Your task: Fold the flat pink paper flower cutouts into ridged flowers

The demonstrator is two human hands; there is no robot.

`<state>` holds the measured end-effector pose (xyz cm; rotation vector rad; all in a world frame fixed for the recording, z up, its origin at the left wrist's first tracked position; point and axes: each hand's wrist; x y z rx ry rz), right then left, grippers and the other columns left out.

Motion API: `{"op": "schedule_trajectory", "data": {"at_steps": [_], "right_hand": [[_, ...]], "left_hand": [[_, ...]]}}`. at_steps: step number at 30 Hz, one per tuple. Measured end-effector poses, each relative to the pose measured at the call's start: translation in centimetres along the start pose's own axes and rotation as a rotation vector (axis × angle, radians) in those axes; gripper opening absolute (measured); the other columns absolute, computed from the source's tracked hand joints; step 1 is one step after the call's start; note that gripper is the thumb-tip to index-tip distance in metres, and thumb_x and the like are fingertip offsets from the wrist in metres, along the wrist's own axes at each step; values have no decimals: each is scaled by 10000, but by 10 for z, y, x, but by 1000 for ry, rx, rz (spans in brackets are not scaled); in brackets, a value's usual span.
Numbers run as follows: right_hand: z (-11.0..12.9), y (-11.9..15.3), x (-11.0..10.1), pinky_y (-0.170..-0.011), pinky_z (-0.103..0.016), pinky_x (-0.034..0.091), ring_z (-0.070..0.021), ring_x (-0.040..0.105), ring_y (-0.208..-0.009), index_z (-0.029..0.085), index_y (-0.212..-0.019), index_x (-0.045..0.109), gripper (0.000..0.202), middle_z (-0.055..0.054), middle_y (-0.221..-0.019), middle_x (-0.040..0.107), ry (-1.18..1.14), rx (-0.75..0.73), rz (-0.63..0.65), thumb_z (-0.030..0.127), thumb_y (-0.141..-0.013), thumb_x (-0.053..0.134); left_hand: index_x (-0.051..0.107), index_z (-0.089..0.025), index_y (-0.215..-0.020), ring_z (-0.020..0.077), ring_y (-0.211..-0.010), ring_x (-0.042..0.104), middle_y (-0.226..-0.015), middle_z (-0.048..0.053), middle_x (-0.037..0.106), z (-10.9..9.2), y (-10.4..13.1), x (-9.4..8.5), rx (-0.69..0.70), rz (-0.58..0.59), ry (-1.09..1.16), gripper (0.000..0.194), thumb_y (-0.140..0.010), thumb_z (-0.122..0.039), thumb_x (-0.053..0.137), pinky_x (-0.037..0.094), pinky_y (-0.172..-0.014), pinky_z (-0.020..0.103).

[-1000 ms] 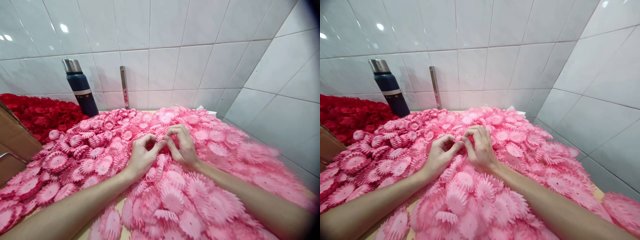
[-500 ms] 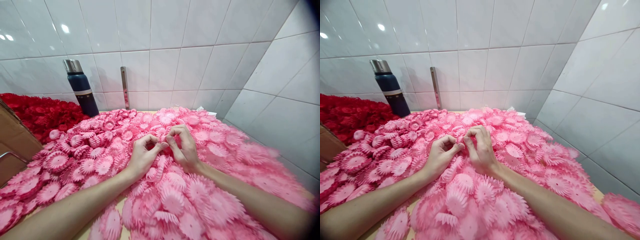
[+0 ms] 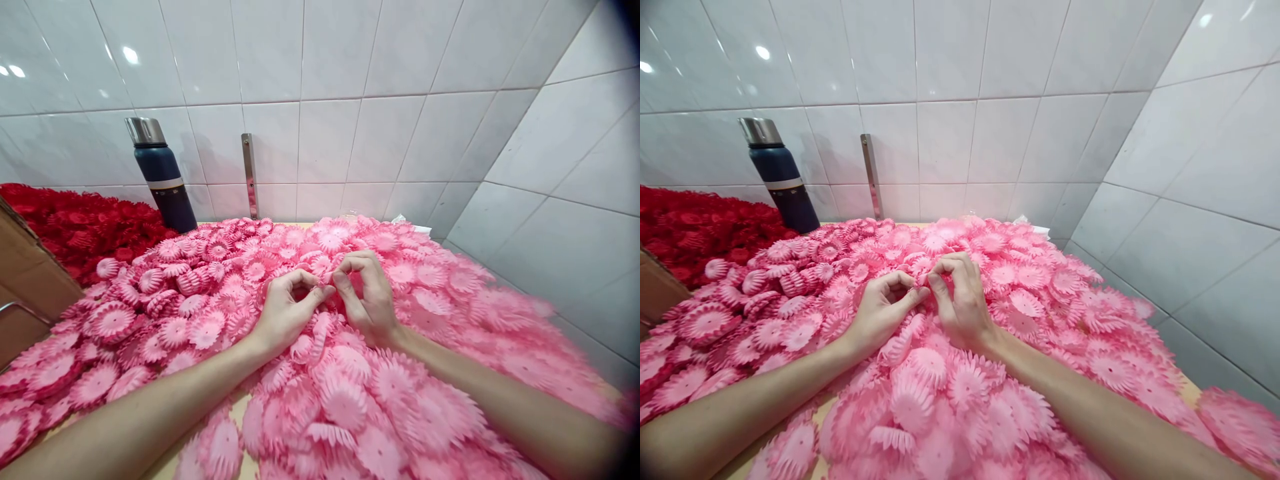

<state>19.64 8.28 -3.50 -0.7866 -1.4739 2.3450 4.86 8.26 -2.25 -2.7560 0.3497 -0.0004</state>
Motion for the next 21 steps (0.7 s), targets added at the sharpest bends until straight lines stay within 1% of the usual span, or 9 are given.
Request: {"op": "schedule_trajectory", "data": {"at_steps": [6, 9, 11, 14, 16, 18, 21], "right_hand": [[0, -1, 0, -710, -369, 425, -184, 487, -797, 209, -869, 468, 79, -36, -838, 497, 3, -7, -21, 134, -886, 484], [2, -2, 0, -698, -360, 429, -181, 485, -787, 209, -857, 467, 83, -35, -828, 488, -12, 22, -28, 133, -888, 472], [3, -4, 0, -702, -365, 434, -182, 491, -788, 207, -855, 473, 77, -37, -828, 494, -8, 39, -17, 136, -887, 472], [3, -4, 0, -713, -379, 450, -191, 516, -806, 203, -876, 503, 44, -47, -848, 524, 0, 24, 6, 164, -869, 522], [2, -4, 0, -724, -388, 457, -199, 534, -827, 201, -888, 530, 57, -53, -867, 545, 5, 0, 21, 176, -850, 564], [1, -4, 1, -726, -386, 459, -198, 540, -827, 196, -871, 544, 45, -54, -865, 550, 10, -1, 24, 167, -848, 569], [0, -4, 2, -706, -366, 458, -187, 529, -800, 194, -821, 520, 62, -49, -834, 529, 2, 48, 16, 159, -872, 527]], "left_hand": [[577, -141, -669, 93, -579, 509, -638, -16, 559, -3, 0, 1, -19, 4, 52, 240, -716, -326, 722, 423, -564, 214], [594, -140, -704, 101, -582, 534, -652, -5, 580, -5, 1, 1, -35, 29, 99, 229, -751, -344, 685, 443, -569, 222], [601, -137, -722, 101, -600, 534, -672, -2, 579, -5, 1, 1, -29, 29, 111, 197, -774, -318, 659, 450, -582, 222], [606, -132, -727, 106, -642, 535, -710, 6, 584, -6, 1, 0, -15, -6, 84, 143, -773, -259, 653, 457, -617, 224], [612, -129, -733, 117, -674, 549, -730, 16, 603, -5, 1, 0, -5, -28, 49, 118, -771, -234, 648, 464, -648, 233], [623, -127, -745, 126, -696, 559, -744, 27, 619, -4, 1, 0, 5, -31, 4, 119, -780, -239, 641, 464, -666, 241], [617, -133, -727, 126, -666, 539, -720, 23, 607, -4, 2, 0, 8, -11, -60, 174, -795, -292, 634, 447, -635, 240]]}}
Point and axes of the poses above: each hand's wrist, its own y-axis away from the middle knuckle, its own x-axis out of the palm, z = x × y
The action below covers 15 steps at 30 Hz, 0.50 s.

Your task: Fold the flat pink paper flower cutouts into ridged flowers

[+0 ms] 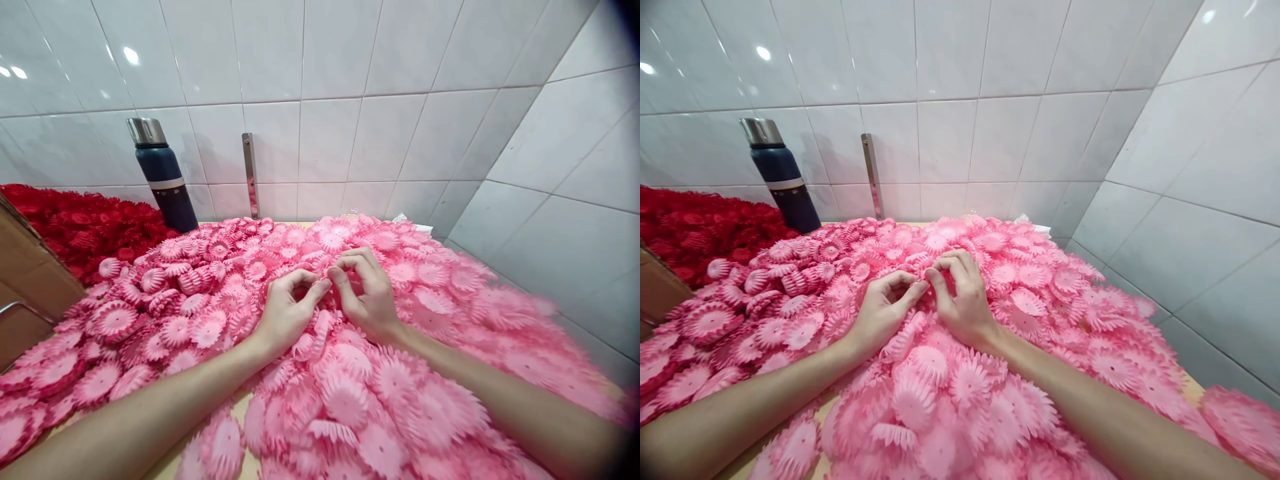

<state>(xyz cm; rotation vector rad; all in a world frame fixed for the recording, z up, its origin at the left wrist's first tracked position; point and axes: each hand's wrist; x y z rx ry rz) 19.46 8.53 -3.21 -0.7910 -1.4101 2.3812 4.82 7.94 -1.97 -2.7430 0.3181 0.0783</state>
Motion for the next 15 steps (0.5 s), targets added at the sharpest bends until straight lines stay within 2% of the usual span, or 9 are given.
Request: {"op": "schedule_trajectory", "data": {"at_steps": [4, 8, 12, 15], "right_hand": [[-1, -2, 1, -706, -353, 445, -185, 505, -792, 206, -803, 476, 103, -39, -809, 506, 9, 53, -61, 181, -903, 478], [-3, -2, 0, -681, -332, 425, -175, 486, -759, 213, -813, 461, 112, -29, -796, 491, 29, 106, -126, 212, -924, 454], [-6, -2, -2, -614, -314, 398, -154, 441, -656, 216, -837, 441, 126, -5, -743, 451, 14, 277, -202, 272, -948, 419], [-4, -2, -4, -667, -337, 419, -166, 476, -718, 208, -854, 469, 137, -22, -777, 482, -60, 188, -133, 286, -947, 404]], "left_hand": [[570, -147, -674, 109, -611, 473, -656, -6, 543, -3, 1, 0, 7, 44, -46, 230, -810, -327, 614, 395, -593, 231], [539, -157, -644, 104, -597, 441, -634, -21, 510, -6, 3, -1, -34, 61, 12, 209, -802, -280, 598, 365, -583, 232], [408, -175, -527, 95, -515, 349, -528, -48, 380, -6, 2, -3, -75, -57, 74, 272, -767, -196, 534, 304, -517, 237], [432, -175, -542, 100, -540, 389, -544, -43, 427, -6, 2, -3, -69, -82, 72, 250, -766, -207, 537, 332, -545, 235]]}}
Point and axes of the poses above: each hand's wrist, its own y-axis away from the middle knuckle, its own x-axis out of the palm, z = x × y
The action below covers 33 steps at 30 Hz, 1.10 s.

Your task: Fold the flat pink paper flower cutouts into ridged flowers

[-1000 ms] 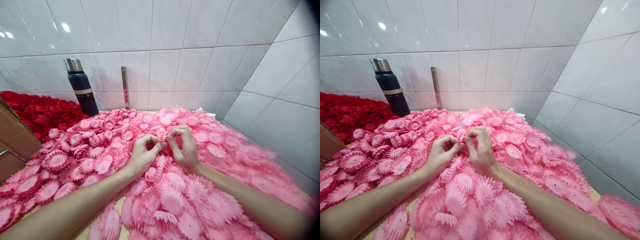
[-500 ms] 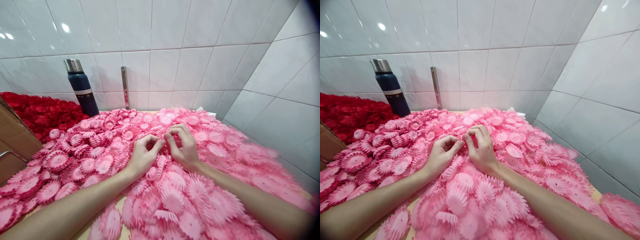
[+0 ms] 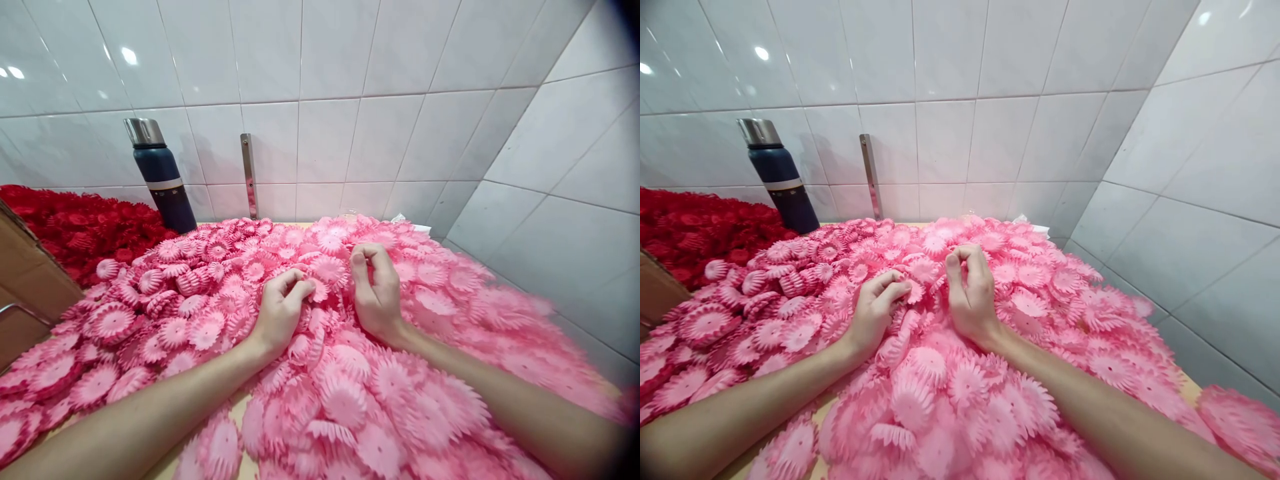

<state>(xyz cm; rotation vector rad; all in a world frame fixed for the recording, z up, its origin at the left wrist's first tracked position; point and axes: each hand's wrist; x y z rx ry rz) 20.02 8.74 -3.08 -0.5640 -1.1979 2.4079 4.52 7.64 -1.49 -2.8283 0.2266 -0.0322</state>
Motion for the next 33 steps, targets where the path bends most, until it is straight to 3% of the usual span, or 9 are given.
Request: {"op": "schedule_trajectory", "data": {"at_steps": [4, 7, 13, 15, 18, 20, 25, 29, 33], "right_hand": [[4, 1, 0, -784, -409, 443, -226, 539, -905, 203, -921, 531, 92, -72, -937, 555, 23, -201, 143, 273, -865, 553], [5, 2, 3, -722, -375, 461, -213, 552, -861, 206, -843, 534, 28, -60, -888, 550, 73, -211, 101, 206, -860, 556], [-2, -1, 3, -597, -315, 390, -156, 447, -635, 216, -791, 439, 132, 2, -709, 449, 105, 13, -68, 237, -920, 455], [-3, -1, 1, -610, -315, 386, -153, 430, -641, 216, -778, 424, 146, 5, -711, 431, 89, 43, -66, 248, -914, 467], [0, -1, -1, -705, -346, 423, -173, 484, -764, 211, -879, 471, 40, -27, -821, 487, 9, -32, 28, 242, -896, 489], [4, 0, -1, -746, -375, 432, -192, 507, -836, 209, -958, 488, 98, -46, -883, 516, -6, -121, 81, 238, -873, 527], [6, 2, 0, -735, -413, 425, -206, 532, -835, 201, -856, 537, 90, -51, -871, 548, 117, -389, 203, 156, -818, 605], [2, 3, 2, -715, -416, 428, -208, 540, -823, 196, -841, 547, 88, -59, -856, 559, 133, -400, 177, 108, -834, 549], [1, 3, 2, -764, -439, 433, -218, 544, -860, 196, -906, 548, 87, -65, -892, 575, 142, -300, 124, 136, -844, 550]], "left_hand": [[513, -164, -613, 110, -587, 435, -603, -27, 495, -1, 0, 2, 15, 43, -9, 181, -769, -236, 570, 360, -575, 237], [514, -165, -607, 115, -602, 441, -609, -24, 489, -2, 0, 2, 15, 67, -25, 174, -767, -222, 551, 363, -588, 241], [385, -181, -518, 101, -512, 327, -524, -40, 359, -2, 3, -2, 34, 10, -63, 246, -749, -179, 471, 277, -510, 249], [355, -182, -517, 93, -490, 294, -519, -46, 329, -1, 3, -3, 13, -20, -28, 259, -748, -185, 472, 258, -490, 247], [411, -177, -565, 86, -501, 320, -559, -46, 390, 2, 2, -2, -26, -23, 39, 219, -759, -206, 506, 273, -485, 231], [460, -172, -603, 87, -524, 354, -587, -42, 432, 3, 1, -1, -39, -15, 70, 175, -763, -207, 520, 289, -490, 221], [495, -165, -626, 92, -562, 399, -601, -36, 445, 2, 1, 1, -31, 6, 84, 158, -782, -184, 510, 343, -529, 213], [525, -159, -664, 97, -602, 430, -638, -36, 455, 1, 1, 2, 39, 10, -1, 189, -781, -274, 619, 373, -573, 221], [521, -164, -715, 102, -618, 474, -667, -31, 489, 5, 0, 3, 66, 18, 46, 196, -793, -303, 635, 403, -591, 226]]}}
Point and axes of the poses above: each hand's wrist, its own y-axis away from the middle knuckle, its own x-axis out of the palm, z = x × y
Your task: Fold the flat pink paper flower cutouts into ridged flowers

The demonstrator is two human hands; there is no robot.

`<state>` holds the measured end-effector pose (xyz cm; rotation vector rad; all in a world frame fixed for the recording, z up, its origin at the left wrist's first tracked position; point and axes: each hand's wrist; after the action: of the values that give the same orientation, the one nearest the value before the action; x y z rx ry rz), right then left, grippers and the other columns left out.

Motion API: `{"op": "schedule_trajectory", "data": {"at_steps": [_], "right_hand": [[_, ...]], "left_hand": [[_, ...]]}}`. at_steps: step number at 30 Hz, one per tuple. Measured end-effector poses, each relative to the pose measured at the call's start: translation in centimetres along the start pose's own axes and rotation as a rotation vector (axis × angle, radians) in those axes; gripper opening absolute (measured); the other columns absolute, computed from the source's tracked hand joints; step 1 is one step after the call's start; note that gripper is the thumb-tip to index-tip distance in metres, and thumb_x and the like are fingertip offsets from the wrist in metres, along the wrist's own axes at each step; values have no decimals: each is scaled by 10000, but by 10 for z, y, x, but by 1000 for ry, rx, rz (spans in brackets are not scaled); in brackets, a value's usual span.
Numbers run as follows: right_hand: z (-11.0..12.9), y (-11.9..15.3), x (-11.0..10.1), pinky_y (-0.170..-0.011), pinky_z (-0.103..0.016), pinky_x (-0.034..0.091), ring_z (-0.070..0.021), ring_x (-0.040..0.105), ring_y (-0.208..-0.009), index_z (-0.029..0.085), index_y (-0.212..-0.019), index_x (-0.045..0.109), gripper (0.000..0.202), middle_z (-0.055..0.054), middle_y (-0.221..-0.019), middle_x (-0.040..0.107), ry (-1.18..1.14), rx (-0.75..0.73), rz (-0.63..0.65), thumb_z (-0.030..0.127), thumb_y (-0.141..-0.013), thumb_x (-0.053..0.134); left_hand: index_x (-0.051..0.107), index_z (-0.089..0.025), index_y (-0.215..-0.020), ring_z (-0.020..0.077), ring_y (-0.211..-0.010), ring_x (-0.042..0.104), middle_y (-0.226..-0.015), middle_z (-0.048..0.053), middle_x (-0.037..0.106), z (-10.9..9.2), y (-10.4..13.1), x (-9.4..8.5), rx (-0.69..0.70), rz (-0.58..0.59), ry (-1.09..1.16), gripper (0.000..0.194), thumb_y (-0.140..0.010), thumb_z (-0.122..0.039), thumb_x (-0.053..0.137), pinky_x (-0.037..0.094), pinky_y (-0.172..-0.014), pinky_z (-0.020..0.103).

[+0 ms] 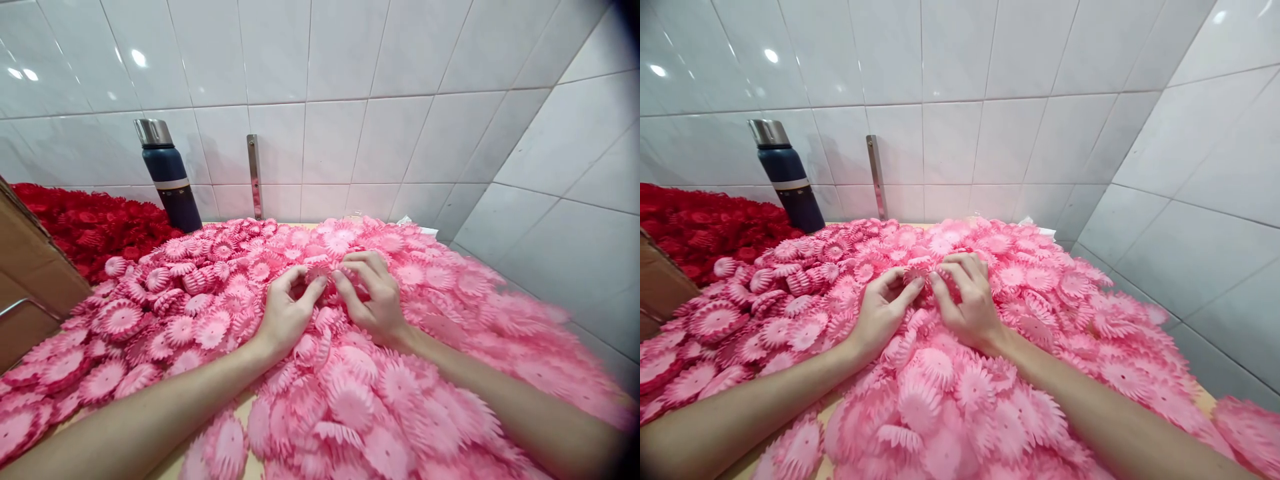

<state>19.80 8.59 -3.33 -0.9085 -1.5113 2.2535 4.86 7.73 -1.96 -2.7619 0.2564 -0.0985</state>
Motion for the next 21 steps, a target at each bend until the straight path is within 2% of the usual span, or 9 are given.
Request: {"op": "schedule_trajectory", "data": {"at_steps": [2, 5, 9, 13, 21], "right_hand": [[0, 0, -1, -792, -456, 432, -227, 539, -893, 199, -1029, 529, 177, -74, -943, 571, -19, 52, -21, 170, -855, 541], [2, 0, -5, -812, -479, 421, -244, 528, -933, 197, -1157, 487, 306, -95, -1020, 553, -53, 8, -2, 216, -856, 538], [4, -1, -7, -794, -475, 406, -252, 527, -935, 181, -1059, 568, 202, -101, -994, 554, -16, -107, 55, 194, -858, 550], [5, -2, -5, -748, -443, 403, -224, 540, -860, 165, -933, 616, 104, -89, -917, 569, -12, -146, 57, 133, -846, 568], [6, -3, -5, -699, -415, 400, -216, 540, -806, 136, -897, 606, 136, -96, -870, 579, -51, -181, 66, 80, -775, 586]], "left_hand": [[494, -166, -693, 101, -600, 475, -650, -33, 484, 1, 0, 0, -24, -1, 29, 230, -809, -322, 617, 405, -576, 225], [437, -164, -614, 86, -557, 409, -593, -46, 422, 0, 0, -1, -27, -32, -28, 314, -806, -333, 620, 355, -534, 216], [428, -160, -572, 85, -541, 362, -557, -46, 400, -2, 1, -1, -20, -50, -93, 347, -817, -337, 600, 310, -516, 224], [435, -161, -571, 85, -536, 343, -561, -47, 379, -1, 1, -1, -10, -40, -85, 358, -834, -361, 572, 295, -508, 228], [452, -163, -573, 87, -540, 358, -563, -50, 391, 0, 1, -2, 50, -16, -110, 358, -790, -384, 632, 309, -515, 225]]}}
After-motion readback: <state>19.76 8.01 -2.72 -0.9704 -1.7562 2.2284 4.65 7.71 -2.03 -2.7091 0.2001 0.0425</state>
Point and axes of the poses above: each hand's wrist, its own y-axis away from the middle knuckle, its own x-axis out of the palm, z = x × y
